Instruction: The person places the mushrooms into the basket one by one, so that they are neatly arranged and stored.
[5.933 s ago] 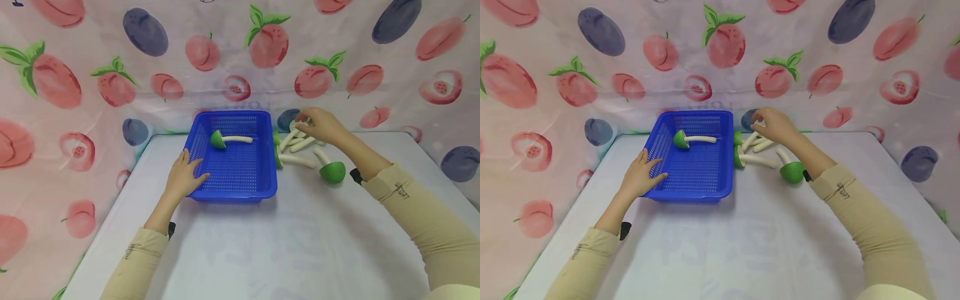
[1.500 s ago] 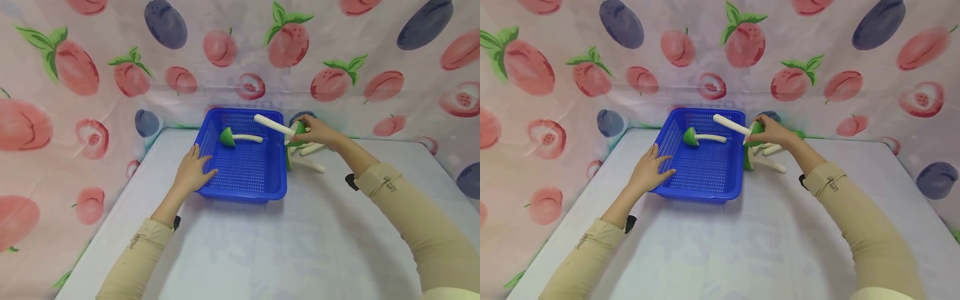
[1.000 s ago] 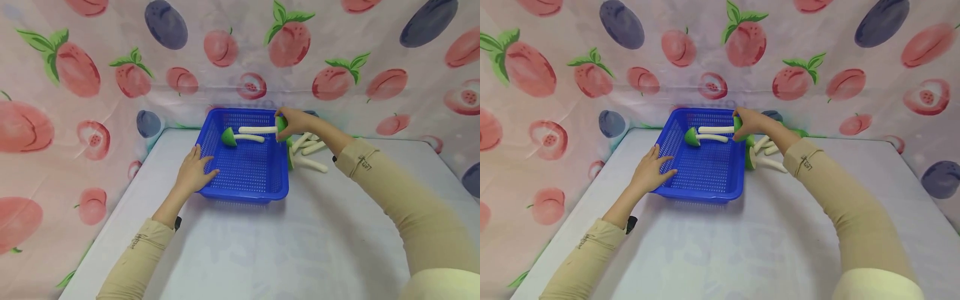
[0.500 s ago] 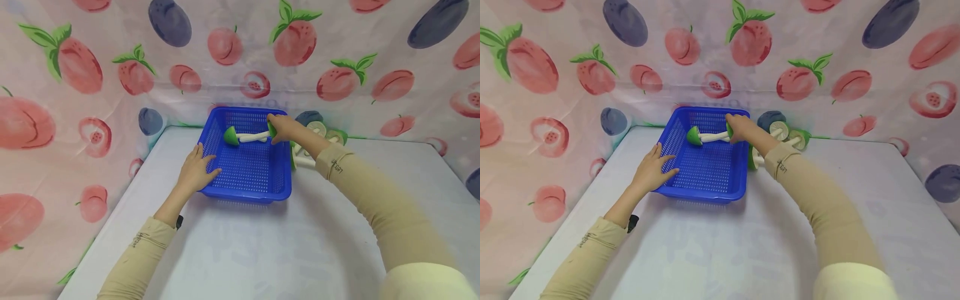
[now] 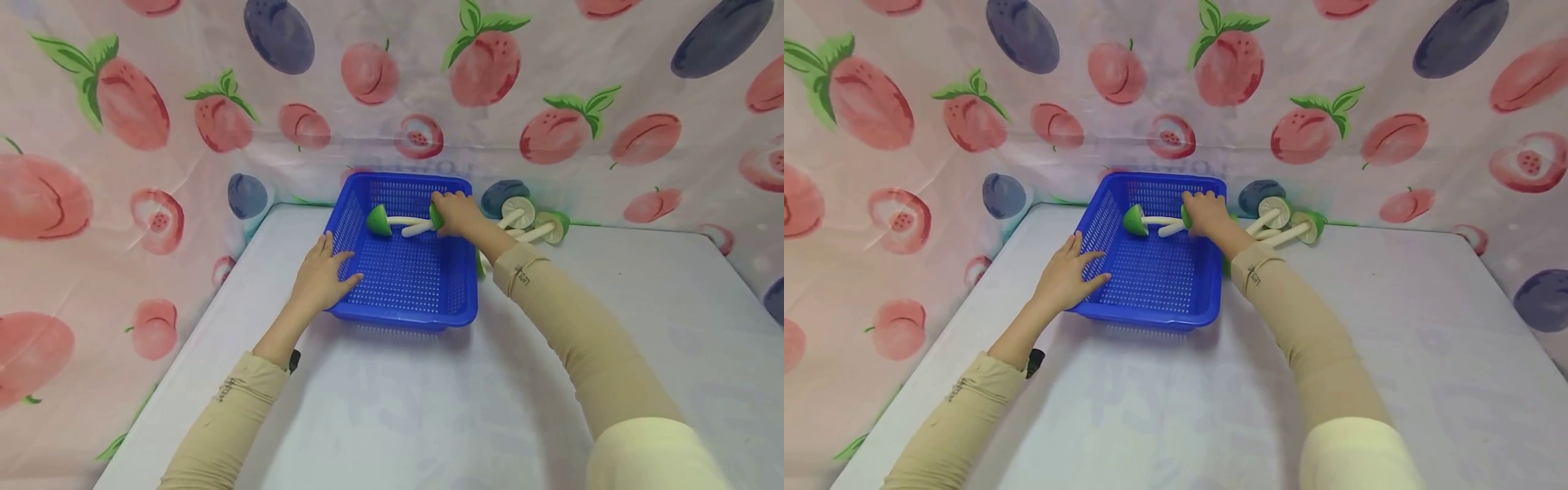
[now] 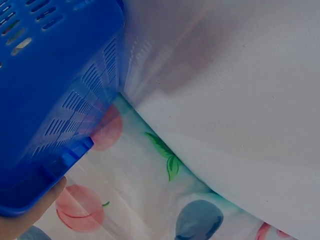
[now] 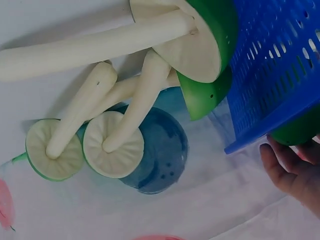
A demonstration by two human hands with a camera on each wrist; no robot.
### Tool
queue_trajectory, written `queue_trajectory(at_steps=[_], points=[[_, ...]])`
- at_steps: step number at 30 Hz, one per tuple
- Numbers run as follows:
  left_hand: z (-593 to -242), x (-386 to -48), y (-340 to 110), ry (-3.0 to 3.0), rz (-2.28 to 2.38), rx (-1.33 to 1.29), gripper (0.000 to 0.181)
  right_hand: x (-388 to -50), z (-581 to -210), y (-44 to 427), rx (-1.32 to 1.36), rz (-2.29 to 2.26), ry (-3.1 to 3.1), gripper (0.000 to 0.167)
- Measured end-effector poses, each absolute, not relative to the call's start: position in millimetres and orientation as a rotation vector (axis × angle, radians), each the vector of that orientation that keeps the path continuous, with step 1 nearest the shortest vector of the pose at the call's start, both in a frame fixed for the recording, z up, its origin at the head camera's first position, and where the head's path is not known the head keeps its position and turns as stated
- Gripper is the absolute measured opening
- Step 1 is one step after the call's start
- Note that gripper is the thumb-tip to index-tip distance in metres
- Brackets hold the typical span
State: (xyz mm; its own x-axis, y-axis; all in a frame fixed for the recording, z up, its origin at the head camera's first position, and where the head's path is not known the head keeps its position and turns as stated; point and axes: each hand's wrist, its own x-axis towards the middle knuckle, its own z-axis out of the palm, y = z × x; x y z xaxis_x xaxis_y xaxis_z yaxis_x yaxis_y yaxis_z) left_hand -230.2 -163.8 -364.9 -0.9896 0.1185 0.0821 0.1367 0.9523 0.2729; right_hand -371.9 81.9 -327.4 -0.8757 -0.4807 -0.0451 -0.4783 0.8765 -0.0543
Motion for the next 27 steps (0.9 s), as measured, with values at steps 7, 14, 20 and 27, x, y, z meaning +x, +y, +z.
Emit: queue_trajectory(at_steps=[7, 14, 20, 27], points=[[-366, -230, -165, -3.039, -0.436, -0.203, 0.057, -379, -327, 84, -0.77, -0.164, 2.972, 0.065], [-366, -231, -166, -3.021, -0.456, -0.212, 0.057, -382, -323, 84, -0.789, -0.184, 2.973, 0.064], [-367, -231, -167, -3.02, -0.446, -0.2, 0.057, -380, -330, 78, -0.812, -0.263, 2.933, 0.06], [-369, -233, -166, -3.028, -0.45, -0.201, 0.058, -384, -341, 74, -0.784, -0.213, 2.941, 0.06]])
